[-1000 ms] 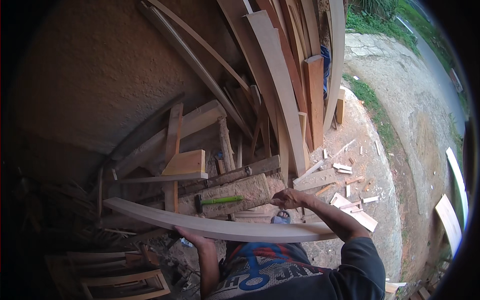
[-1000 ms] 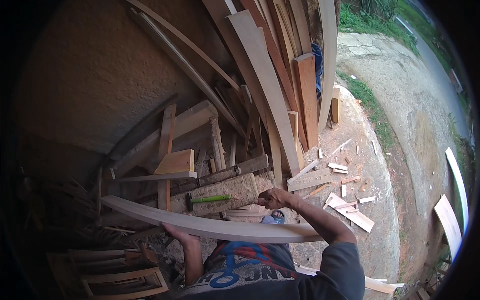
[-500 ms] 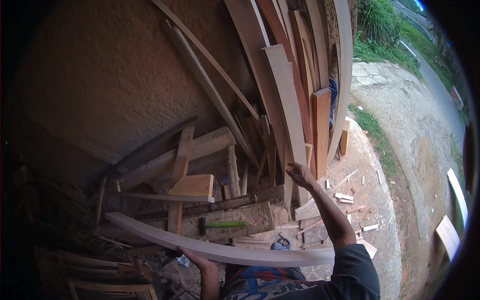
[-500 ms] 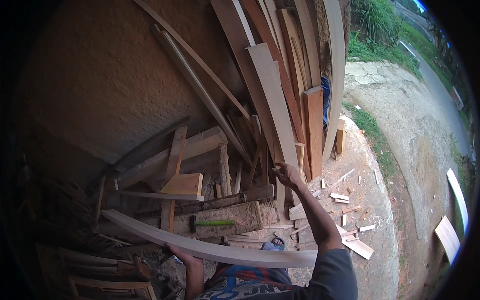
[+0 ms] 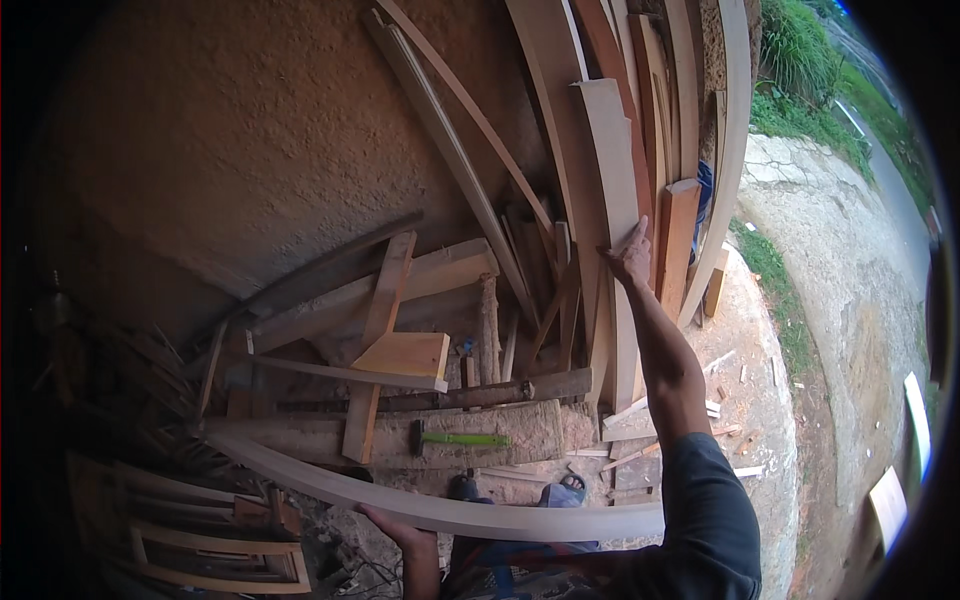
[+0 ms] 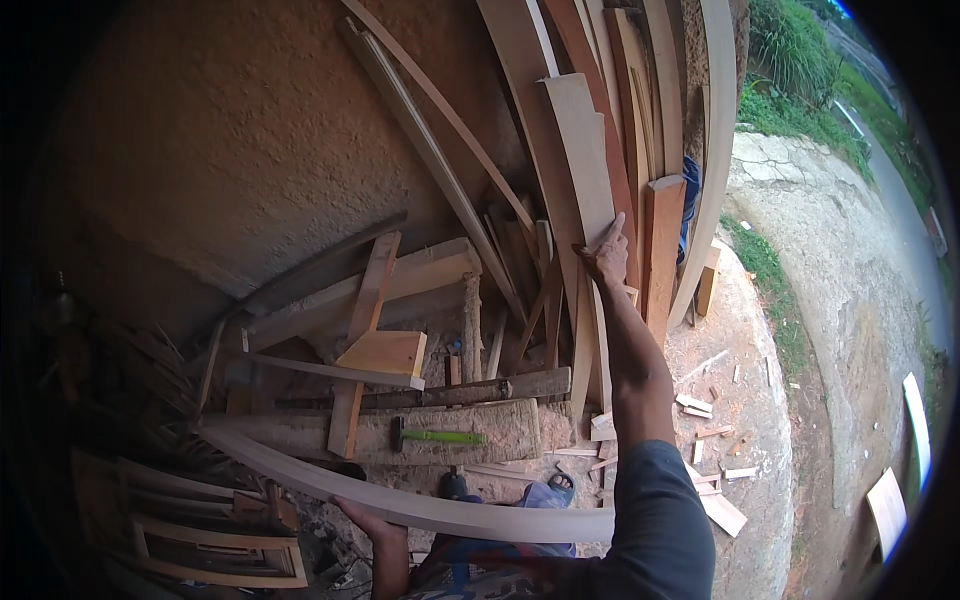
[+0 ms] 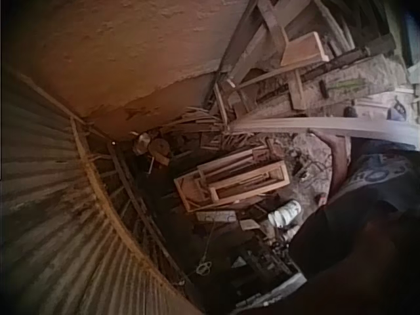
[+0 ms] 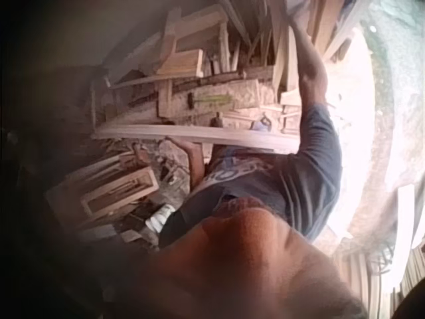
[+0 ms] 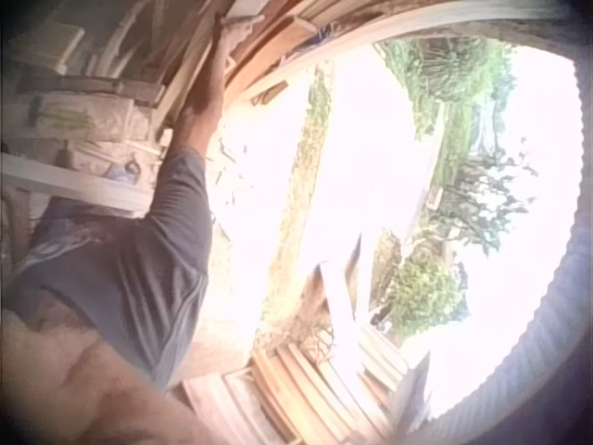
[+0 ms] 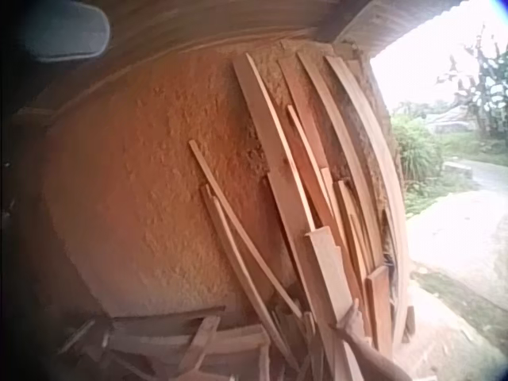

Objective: The person hammers nails into a wooden frame structure using a hammer. They repeatedly pick up small wooden blocks and nail them to the frame, occasionally walking to retrieve more materials from a cluttered workshop floor.

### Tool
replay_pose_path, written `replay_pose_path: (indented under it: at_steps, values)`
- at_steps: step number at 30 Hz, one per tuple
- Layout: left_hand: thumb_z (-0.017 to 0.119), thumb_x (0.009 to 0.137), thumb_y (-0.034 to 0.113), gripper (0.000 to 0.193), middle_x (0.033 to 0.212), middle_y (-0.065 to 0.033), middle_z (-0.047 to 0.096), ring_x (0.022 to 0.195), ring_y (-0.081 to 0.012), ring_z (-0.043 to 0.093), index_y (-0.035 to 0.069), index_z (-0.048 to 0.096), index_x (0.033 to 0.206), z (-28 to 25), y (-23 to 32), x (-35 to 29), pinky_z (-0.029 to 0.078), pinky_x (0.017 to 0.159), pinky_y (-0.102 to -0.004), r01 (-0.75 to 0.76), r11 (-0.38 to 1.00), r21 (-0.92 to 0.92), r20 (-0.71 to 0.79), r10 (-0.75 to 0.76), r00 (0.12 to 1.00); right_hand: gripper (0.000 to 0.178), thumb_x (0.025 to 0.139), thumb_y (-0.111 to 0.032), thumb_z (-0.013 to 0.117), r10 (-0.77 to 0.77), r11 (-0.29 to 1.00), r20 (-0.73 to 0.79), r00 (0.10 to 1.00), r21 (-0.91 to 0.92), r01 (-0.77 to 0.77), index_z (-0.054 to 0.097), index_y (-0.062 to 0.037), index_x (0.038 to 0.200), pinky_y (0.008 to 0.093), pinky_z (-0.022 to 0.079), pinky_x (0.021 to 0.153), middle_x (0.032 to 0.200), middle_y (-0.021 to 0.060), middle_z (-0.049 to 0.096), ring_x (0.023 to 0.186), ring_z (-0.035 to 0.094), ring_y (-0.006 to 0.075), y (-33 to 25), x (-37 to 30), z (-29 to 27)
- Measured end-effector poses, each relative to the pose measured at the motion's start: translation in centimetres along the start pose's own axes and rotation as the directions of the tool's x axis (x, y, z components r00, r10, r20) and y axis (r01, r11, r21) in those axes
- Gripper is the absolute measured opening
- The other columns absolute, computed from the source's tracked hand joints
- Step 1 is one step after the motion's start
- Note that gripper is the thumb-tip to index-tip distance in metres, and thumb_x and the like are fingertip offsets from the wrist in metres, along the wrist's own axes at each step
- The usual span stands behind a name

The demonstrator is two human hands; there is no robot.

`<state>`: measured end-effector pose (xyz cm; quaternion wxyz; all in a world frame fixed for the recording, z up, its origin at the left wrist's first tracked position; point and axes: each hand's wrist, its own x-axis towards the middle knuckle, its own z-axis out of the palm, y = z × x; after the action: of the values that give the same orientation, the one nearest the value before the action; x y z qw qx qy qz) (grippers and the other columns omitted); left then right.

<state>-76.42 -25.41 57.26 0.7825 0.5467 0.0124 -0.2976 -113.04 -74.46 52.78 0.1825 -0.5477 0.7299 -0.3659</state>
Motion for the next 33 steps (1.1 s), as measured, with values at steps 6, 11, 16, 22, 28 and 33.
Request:
replay_pose_path:
  at_steps: [6,11,16,22,28,33]
  values:
    - [0.045,0.086,0.079,0.096,0.157,-0.0092,0.023,0.132,-0.0304,0.037,0.02,0.015,0.157,-3.5,-0.3,1.4,0.034,0.107,-0.0487,0.038,0.999,-0.026,-0.014,-0.038,0.999,0.118,0.073,-0.042,0.079,-0.023,1.0,0.021,1.0,0.002,0.023,0.005,-0.0045,0.156,0.0467,0.042,0.107,0.138,0.0298,0.045,0.127,0.049,0.0432,1.4,-0.1,-1.2]
    - [0.041,0.088,0.079,0.087,0.12,-0.0091,0.047,0.09,-0.0242,0.052,0.02,0.027,0.151,1.1,0.8,-0.2,0.049,0.082,-0.0408,-0.032,0.999,-0.027,-0.186,0.026,0.982,0.112,0.075,-0.045,0.078,-0.096,0.993,-0.106,0.99,0.057,0.103,0.012,-0.0007,0.155,0.0452,0.036,0.112,0.148,0.0283,0.037,0.136,0.039,0.0427,4.3,0.1,-3.5]
    - [0.041,0.088,0.079,0.088,0.121,-0.0078,0.048,0.091,-0.0244,0.052,0.02,0.027,0.151,-0.2,0.2,1.2,0.05,0.081,-0.0419,-0.019,0.999,-0.048,-0.155,0.011,0.988,0.113,0.075,-0.051,0.077,-0.098,0.995,-0.156,0.983,0.0,0.1,0.014,-0.0012,0.154,0.047,0.04,0.107,0.145,0.0305,0.039,0.131,0.044,0.045,6.2,-1.9,-6.2]
    - [0.042,0.089,0.078,0.087,0.121,-0.0065,0.047,0.093,-0.0243,0.051,0.02,0.027,0.152,-0.2,-0.5,2.5,0.049,0.084,-0.0423,0.021,0.998,-0.062,-0.151,-0.03,0.988,0.114,0.076,-0.054,0.076,-0.061,0.998,-0.198,0.978,-0.03,0.056,0.015,0.0033,0.153,0.0475,0.039,0.108,0.142,0.0336,0.039,0.131,0.043,0.0463,8.4,-3.1,-8.2]
    - [0.041,0.089,0.077,0.09,0.148,-0.0096,0.035,0.12,-0.0269,0.045,0.019,0.021,0.156,1.5,-0.3,1.3,0.04,0.101,-0.0457,0.034,0.999,-0.009,-0.103,-0.035,0.994,0.116,0.075,-0.056,0.076,-0.026,0.999,-0.151,0.988,0.035,0.032,0.016,0.0035,0.154,0.0423,0.032,0.114,0.151,0.0294,0.033,0.141,0.034,0.041,8.2,-4.0,-9.6]
    - [0.043,0.087,0.079,0.092,0.15,-0.0082,0.031,0.122,-0.028,0.041,0.022,0.019,0.156,-0.8,-1.7,3.3,0.035,0.106,-0.0489,0.053,0.998,-0.02,-0.035,-0.054,0.998,0.114,0.076,-0.055,0.076,-0.029,1.0,-0.208,0.978,-0.009,0.027,0.017,0.0044,0.153,0.0451,0.036,0.11,0.143,0.0301,0.04,0.134,0.041,0.0431,8.3,-6.1,-9.6]
